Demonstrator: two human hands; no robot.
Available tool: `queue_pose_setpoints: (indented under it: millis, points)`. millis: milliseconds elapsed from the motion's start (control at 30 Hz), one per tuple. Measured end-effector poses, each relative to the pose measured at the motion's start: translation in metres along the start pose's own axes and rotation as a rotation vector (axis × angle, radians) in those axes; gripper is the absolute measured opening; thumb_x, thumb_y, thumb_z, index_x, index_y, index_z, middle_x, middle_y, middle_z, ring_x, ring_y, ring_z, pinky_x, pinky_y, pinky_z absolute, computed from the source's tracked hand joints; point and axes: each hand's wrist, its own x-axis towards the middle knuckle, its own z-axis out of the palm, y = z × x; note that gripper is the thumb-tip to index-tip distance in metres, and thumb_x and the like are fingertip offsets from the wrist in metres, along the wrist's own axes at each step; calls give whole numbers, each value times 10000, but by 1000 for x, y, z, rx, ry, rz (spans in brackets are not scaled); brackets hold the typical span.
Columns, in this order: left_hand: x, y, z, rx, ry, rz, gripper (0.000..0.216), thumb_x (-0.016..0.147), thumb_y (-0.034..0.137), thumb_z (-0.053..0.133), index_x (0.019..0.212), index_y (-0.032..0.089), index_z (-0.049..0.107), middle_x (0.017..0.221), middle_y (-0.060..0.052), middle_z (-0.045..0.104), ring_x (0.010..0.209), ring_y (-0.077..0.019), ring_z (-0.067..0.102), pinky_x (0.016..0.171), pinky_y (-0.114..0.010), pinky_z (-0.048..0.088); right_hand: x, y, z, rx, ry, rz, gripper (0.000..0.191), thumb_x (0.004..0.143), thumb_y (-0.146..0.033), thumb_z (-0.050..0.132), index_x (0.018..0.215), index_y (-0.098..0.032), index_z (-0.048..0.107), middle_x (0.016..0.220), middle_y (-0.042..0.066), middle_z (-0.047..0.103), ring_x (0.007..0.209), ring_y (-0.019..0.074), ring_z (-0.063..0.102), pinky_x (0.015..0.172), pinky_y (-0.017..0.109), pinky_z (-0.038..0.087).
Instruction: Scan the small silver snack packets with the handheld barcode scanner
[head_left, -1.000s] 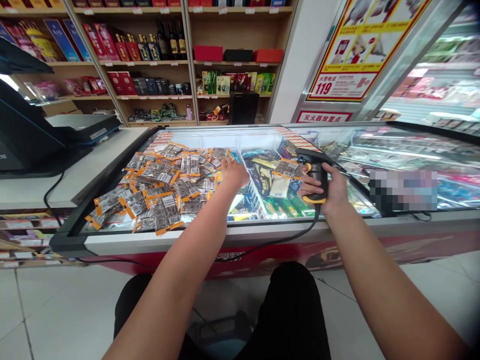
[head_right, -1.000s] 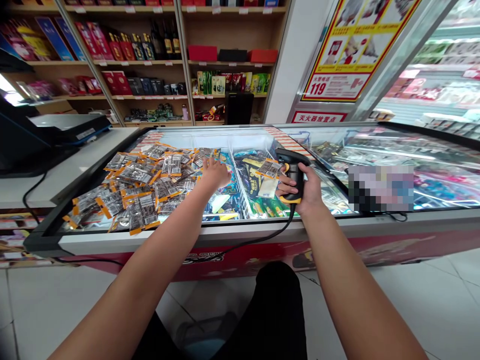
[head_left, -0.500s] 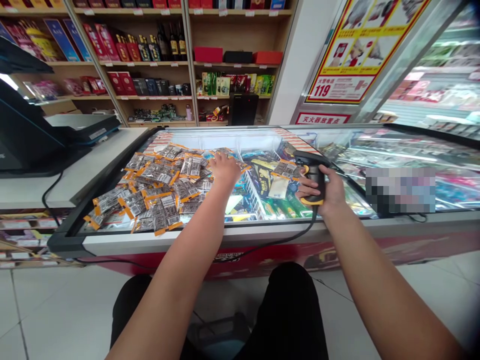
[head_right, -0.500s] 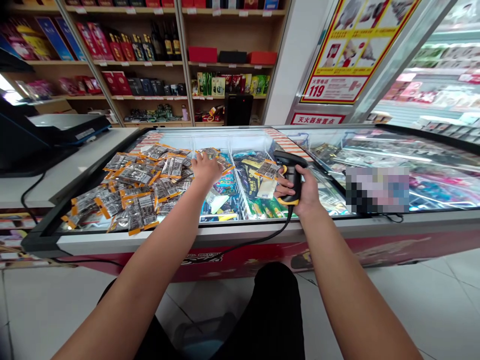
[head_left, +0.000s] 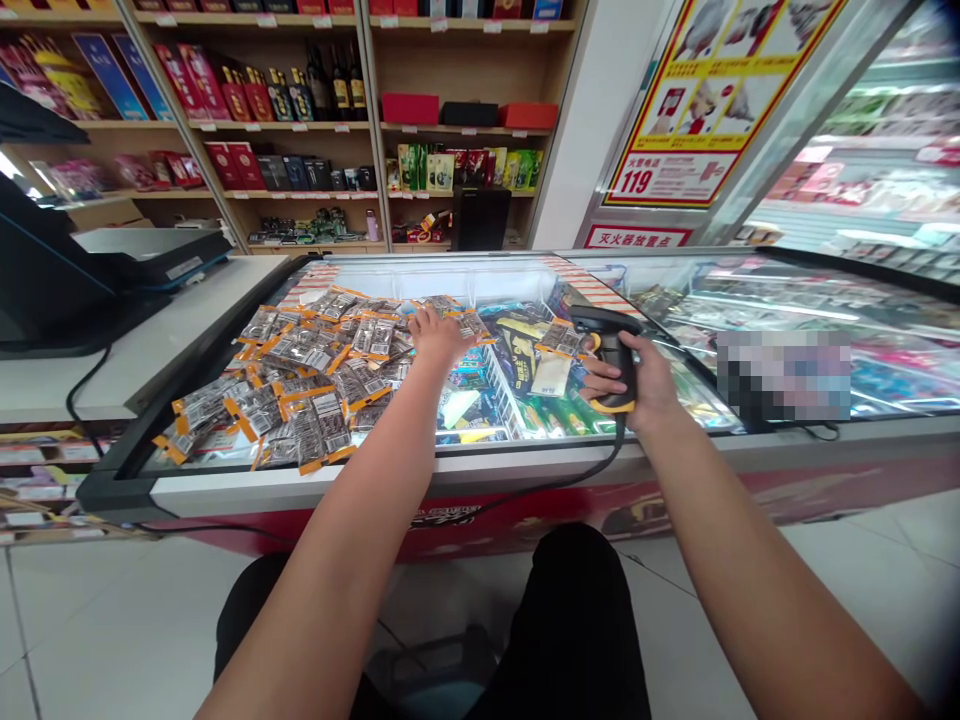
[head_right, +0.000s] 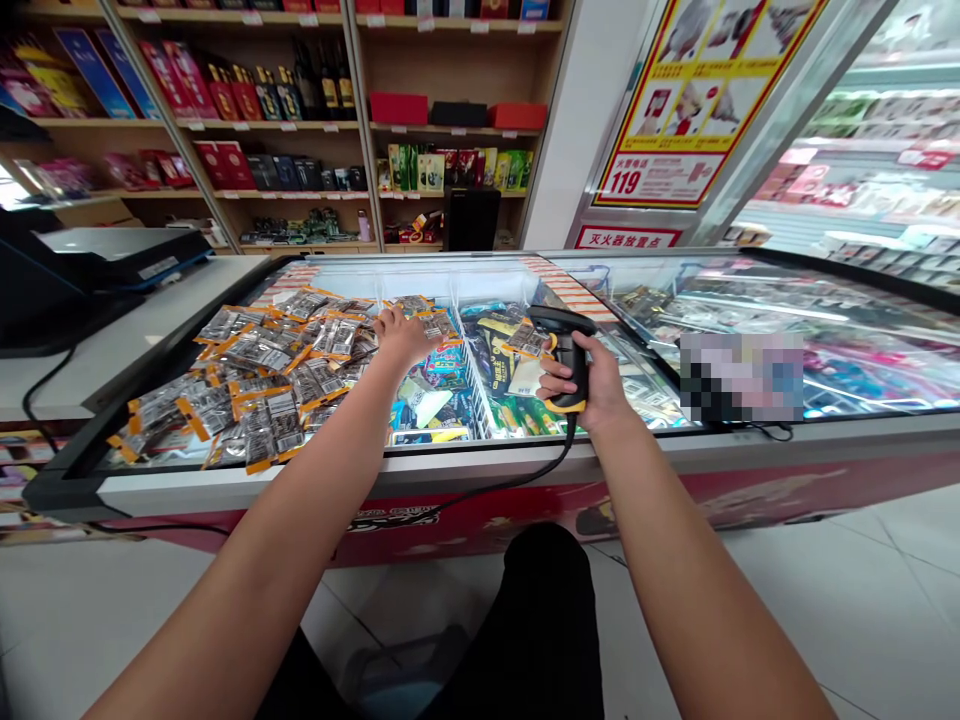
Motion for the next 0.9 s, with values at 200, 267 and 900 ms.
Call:
queue_pose_setpoints:
  millis: [200,267,900]
  points:
    - [-9,16,-7,-188,-48,181,461,1044,470,770,1411,198,701,1602,-210,683,1567,-417,566,1295,-546,430,4,4,-3,-82,-27,65,398,881,-482,895,1048,-247,621,610,-95,457,407,77,316,485,277,448]
    - [-14,24,-7,-298,-71,260,334,1104,353,686,1403,204,670,1401,-154,800,1392,-339,706,1264,-489,467,4,6,-2,-104,-29,45,400,887,-502,891,1018,-246,612,605,-91,459,398,78,319,476,281,439]
    - [-28,42,2,-303,-24,344,485,1140,337,630,1585,158,556,1488,-200,756,1453,-357,668,1178,-440,550,-1,6,7,-175,-91,-75,528,864,-605,956,1060,-244,625,596,-104,444,380,55,282,465,253,379]
